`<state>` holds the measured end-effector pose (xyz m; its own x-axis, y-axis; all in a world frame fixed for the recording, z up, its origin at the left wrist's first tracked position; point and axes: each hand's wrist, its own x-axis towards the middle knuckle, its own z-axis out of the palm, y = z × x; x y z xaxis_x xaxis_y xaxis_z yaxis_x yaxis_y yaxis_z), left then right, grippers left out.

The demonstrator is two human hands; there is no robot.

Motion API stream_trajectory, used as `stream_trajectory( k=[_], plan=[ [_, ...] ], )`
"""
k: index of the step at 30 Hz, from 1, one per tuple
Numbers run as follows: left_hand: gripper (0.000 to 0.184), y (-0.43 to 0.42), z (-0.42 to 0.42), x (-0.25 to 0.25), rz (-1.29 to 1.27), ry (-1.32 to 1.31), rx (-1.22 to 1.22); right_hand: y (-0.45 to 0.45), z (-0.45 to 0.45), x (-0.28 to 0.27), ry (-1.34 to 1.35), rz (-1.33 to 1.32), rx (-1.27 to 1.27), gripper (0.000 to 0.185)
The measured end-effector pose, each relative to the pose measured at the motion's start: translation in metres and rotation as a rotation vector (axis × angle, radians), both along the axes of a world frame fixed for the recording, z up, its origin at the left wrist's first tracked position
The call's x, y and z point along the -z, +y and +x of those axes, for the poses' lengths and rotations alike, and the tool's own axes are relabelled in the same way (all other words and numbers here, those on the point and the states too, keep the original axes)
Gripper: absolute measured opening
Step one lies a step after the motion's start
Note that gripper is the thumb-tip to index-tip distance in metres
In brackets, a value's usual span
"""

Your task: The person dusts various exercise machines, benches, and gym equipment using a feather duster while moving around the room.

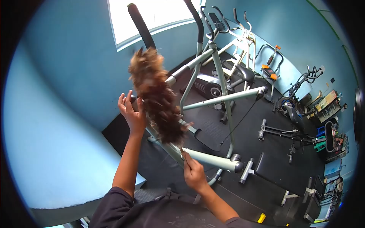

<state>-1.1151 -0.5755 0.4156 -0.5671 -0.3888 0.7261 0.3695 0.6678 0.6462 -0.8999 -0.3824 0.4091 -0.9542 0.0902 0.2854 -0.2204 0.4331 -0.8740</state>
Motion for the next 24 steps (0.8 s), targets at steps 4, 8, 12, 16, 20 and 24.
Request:
stream_trajectory(
  k=[4,8,12,16,20,24],
  plan=[
    [0.036,-0.011,-0.014,-0.03,-0.31,-0.184,-0.031,0.0,-0.046,0.008,-0.124,0.004,0.072,0.034],
    [0.033,-0.017,-0.02,-0.055,-0.696,-0.588,-0.019,-0.009,-0.025,0.054,-0.153,0.011,0.05,0.034],
    [0.025,-0.012,-0.024,-0.061,-0.977,-0.617,0.029,-0.009,0.018,0.112,-0.057,-0.21,0.127,0.032],
    [0.032,-0.002,-0.031,-0.068,-0.982,-0.756,0.137,-0.004,-0.017,0.084,-0.269,-0.448,0.205,0.026],
    [0.038,0.017,-0.048,-0.066,-0.994,-0.818,0.212,0.004,-0.134,0.055,-0.243,-0.613,0.209,0.026],
    [0.047,0.027,-0.063,-0.041,-0.863,-0.815,0.231,0.016,-0.233,0.03,-0.411,-0.855,0.317,0.027]
  ],
)
